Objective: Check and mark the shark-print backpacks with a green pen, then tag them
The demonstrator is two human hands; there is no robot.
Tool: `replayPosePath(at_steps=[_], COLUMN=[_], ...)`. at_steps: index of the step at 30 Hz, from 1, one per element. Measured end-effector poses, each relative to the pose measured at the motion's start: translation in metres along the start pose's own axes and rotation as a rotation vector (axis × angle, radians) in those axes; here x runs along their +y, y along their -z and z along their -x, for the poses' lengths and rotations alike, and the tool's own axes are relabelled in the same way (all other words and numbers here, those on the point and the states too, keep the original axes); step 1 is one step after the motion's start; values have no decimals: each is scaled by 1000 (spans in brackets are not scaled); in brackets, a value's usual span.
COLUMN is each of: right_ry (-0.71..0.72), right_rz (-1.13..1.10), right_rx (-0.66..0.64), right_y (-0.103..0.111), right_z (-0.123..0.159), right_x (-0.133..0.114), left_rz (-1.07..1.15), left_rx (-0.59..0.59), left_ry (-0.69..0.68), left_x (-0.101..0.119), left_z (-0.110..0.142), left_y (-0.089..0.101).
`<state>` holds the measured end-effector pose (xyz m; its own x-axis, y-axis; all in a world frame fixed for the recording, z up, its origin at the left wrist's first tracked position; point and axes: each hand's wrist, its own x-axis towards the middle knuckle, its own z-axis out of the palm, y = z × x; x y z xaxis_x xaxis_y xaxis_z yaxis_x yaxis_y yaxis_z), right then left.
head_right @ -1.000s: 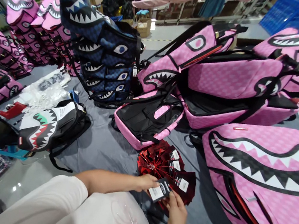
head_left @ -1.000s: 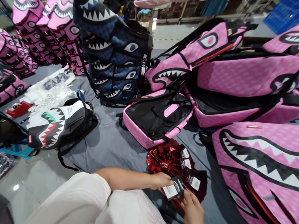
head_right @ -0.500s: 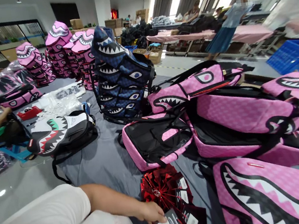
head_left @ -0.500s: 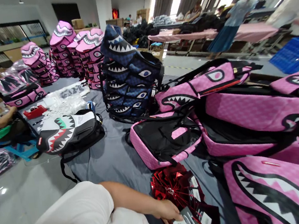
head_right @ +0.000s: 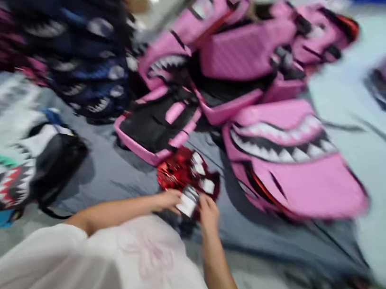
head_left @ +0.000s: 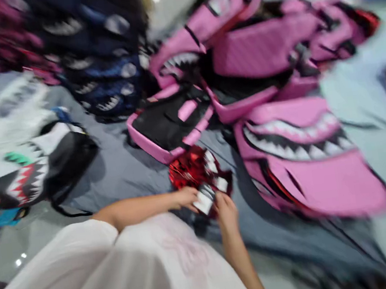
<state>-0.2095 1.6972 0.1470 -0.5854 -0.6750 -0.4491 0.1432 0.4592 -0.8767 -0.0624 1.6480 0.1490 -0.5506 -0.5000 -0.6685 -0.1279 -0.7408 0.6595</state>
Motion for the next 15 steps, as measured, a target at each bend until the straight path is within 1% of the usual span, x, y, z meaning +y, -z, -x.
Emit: replayPosePath(at_steps=[3, 5, 6, 11, 15], right_ry=[-70, -94, -97, -95, -118], right_rz=[-33, -70, -91, -184, -229], right_rx=[16, 12, 3, -54, -59], right_y=[2, 5, 6, 6, 6], right_z=[-12, -18, -18, -4, -1], right_x=[18, 29, 33, 35, 37], left_rz=[-33, -42, -43, -49, -49], left_rx=[-56, -76, -78, -48, -40], left_ry=[102, 122, 121, 92, 85], left_x=[-8, -10, -10, -8, -7], left_z=[-20, -33, -35, -25, -23], left_y=[11, 16, 17, 18, 17])
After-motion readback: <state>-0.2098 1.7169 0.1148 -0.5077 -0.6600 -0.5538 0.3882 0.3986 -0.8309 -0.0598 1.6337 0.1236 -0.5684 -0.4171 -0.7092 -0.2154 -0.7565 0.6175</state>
